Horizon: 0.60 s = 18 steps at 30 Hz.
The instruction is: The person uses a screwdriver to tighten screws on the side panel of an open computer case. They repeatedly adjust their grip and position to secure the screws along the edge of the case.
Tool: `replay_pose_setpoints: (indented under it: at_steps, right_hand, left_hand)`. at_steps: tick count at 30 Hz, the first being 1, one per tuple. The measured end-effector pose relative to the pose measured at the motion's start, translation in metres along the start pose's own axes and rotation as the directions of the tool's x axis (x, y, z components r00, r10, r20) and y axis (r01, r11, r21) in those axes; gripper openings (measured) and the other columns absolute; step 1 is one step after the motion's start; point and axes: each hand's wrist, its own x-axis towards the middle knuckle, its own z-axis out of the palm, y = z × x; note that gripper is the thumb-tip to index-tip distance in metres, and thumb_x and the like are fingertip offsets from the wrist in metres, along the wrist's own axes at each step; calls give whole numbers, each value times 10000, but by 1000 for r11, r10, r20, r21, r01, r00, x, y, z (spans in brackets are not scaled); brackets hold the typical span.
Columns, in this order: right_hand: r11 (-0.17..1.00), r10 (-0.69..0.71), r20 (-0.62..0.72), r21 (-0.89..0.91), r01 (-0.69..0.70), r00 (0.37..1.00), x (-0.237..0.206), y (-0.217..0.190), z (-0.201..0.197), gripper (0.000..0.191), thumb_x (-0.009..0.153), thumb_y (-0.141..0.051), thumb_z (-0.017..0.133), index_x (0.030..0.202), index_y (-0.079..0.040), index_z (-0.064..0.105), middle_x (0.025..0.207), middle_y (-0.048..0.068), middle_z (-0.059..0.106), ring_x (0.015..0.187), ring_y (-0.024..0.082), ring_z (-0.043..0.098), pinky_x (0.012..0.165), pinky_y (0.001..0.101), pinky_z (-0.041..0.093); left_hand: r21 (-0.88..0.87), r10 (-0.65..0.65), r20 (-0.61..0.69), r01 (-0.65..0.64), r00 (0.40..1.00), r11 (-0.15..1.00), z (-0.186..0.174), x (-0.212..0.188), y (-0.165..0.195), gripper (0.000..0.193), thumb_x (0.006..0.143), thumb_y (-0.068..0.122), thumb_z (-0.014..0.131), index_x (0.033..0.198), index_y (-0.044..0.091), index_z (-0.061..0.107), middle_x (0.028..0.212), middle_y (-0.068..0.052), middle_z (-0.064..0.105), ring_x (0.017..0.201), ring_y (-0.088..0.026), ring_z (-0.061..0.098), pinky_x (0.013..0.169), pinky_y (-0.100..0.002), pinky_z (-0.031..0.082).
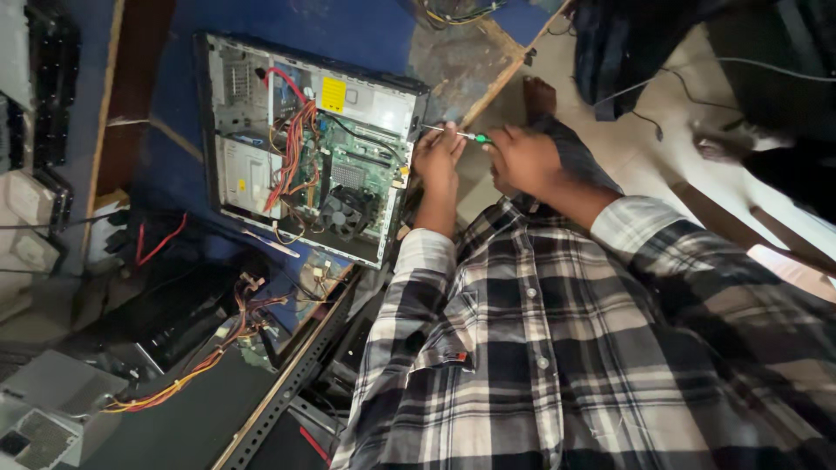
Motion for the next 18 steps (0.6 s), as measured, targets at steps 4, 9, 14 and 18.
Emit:
replay_pose_setpoints:
  at_steps: [4, 9, 14, 18]
  right_hand:
    - [978, 207, 144, -26, -205, 968, 7, -2, 6, 291, 963, -417, 689, 1026, -153, 792, 672, 180, 685, 585, 376, 650, 535, 483, 505]
    - [727, 291, 510, 431, -534, 809, 24, 25, 21, 437, 1025, -459, 646, 870, -66, 757, 621, 87, 626, 545, 163, 582, 538, 358, 458]
    - [371, 275, 705, 550, -749, 654, 26, 35, 30, 433, 1047, -469, 676, 927, -59, 751, 655, 8, 533, 562, 119, 441, 526, 318, 350]
    - [752, 235, 296, 548, -366, 926, 7, 32, 33, 385, 987, -431, 728, 971, -46, 730, 798, 90, 683, 686, 178, 641, 613, 327, 497]
  left_hand:
    - [53, 44, 27, -46, 999, 998, -1, -7, 4, 268, 897, 76, 808, 1066, 26, 606, 997, -131, 702, 835, -209, 682, 784, -371, 601]
    - [56, -48, 214, 37, 976, 998, -7, -13, 13, 246, 912, 123, 720, 1138, 74, 636, 1081, -80, 710, 938, -178, 713, 849, -343, 617]
    - [79, -48, 177, 34, 983, 996, -4, -14, 11, 170, 968, 174, 709, 1051, 46, 633, 1053, -120, 733, 914, -207, 725, 837, -365, 628]
    - [83, -12, 110, 3, 994, 997, 0, -14, 11, 148, 961, 168, 734, 976, 41, 658, 943, -105, 734, 804, -191, 715, 763, -338, 626]
